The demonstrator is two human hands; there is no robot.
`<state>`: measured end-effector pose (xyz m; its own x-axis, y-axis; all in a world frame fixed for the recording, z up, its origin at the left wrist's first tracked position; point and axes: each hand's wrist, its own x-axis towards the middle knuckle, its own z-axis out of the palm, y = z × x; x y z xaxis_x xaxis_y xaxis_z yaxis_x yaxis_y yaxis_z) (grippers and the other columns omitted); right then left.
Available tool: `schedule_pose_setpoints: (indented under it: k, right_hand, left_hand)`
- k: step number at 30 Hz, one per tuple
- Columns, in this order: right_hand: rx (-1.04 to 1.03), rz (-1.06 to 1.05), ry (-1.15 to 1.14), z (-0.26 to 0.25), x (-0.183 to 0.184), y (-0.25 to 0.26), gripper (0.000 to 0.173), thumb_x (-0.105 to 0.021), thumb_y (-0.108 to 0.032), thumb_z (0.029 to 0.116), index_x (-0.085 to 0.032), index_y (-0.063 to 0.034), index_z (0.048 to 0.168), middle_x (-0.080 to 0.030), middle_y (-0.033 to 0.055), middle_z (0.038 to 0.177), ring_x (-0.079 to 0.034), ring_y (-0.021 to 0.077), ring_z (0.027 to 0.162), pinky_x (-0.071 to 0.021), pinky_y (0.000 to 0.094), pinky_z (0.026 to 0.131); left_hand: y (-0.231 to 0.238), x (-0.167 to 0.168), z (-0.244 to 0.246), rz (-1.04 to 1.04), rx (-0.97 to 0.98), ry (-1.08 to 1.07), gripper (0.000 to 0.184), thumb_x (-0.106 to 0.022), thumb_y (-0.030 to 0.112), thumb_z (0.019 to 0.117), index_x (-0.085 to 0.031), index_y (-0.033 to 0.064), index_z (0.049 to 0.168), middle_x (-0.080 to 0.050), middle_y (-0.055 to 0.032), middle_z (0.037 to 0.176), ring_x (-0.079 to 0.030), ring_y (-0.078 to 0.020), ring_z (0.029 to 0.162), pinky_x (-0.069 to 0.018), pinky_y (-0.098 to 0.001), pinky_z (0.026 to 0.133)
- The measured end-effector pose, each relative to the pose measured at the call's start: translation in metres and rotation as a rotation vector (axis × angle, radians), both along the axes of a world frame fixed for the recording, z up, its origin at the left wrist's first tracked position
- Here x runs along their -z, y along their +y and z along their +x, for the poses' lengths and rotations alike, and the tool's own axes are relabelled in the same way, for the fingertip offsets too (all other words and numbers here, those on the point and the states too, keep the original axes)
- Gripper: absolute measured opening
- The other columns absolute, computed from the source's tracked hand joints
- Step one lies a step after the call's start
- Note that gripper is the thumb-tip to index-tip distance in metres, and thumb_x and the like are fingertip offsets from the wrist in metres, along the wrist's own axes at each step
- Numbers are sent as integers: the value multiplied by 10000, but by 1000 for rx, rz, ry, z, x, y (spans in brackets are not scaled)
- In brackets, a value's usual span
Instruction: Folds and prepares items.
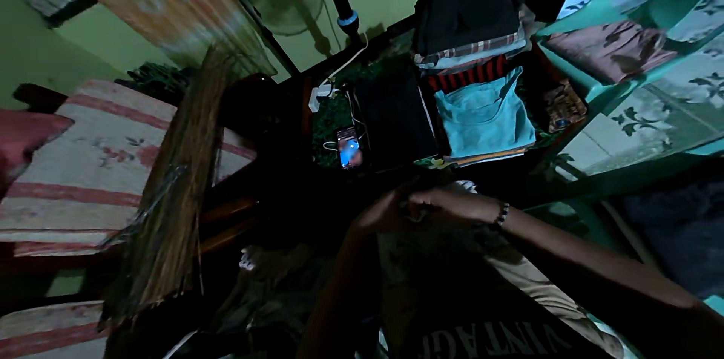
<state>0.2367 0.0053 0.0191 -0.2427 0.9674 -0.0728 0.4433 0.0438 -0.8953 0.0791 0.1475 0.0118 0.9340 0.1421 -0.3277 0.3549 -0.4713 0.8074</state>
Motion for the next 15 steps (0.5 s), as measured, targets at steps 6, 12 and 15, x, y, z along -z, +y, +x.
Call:
schedule_pose_setpoints:
  k: [6,12,15]
  right_hand:
    - [204,109,110,-4,5,-7,178,-639,-58,960,-671,-15,1130,-684,107,1079,-645,148,976,-531,343,900]
    - [423,-72,257,1,46,-29,626,-774,-221,884,-500,-129,1439,-643,90,1296,-654,175,1103,-552,381,951]
    - [330,-163,2,0,48,-39,549,-762,-351,904,-600,-42,1327,-671,175,1169,-654,272,1056,-516,497,952]
  left_hand:
    - [-1,-18,1,0,-12,31,314,-816,127,841,-681,-15,1086,-694,-75,976,-650,-104,890,-555,-320,852]
    - [13,-10,-11,-231,-124,-88,164,-752,40,873,-741,18,1035,-742,16,961,-673,-9,885,-572,-242,857]
    - [15,-11,-11,-232,-112,-69,219,-742,53,888,-730,12,1104,-746,-7,1016,-684,-28,941,-573,-264,903]
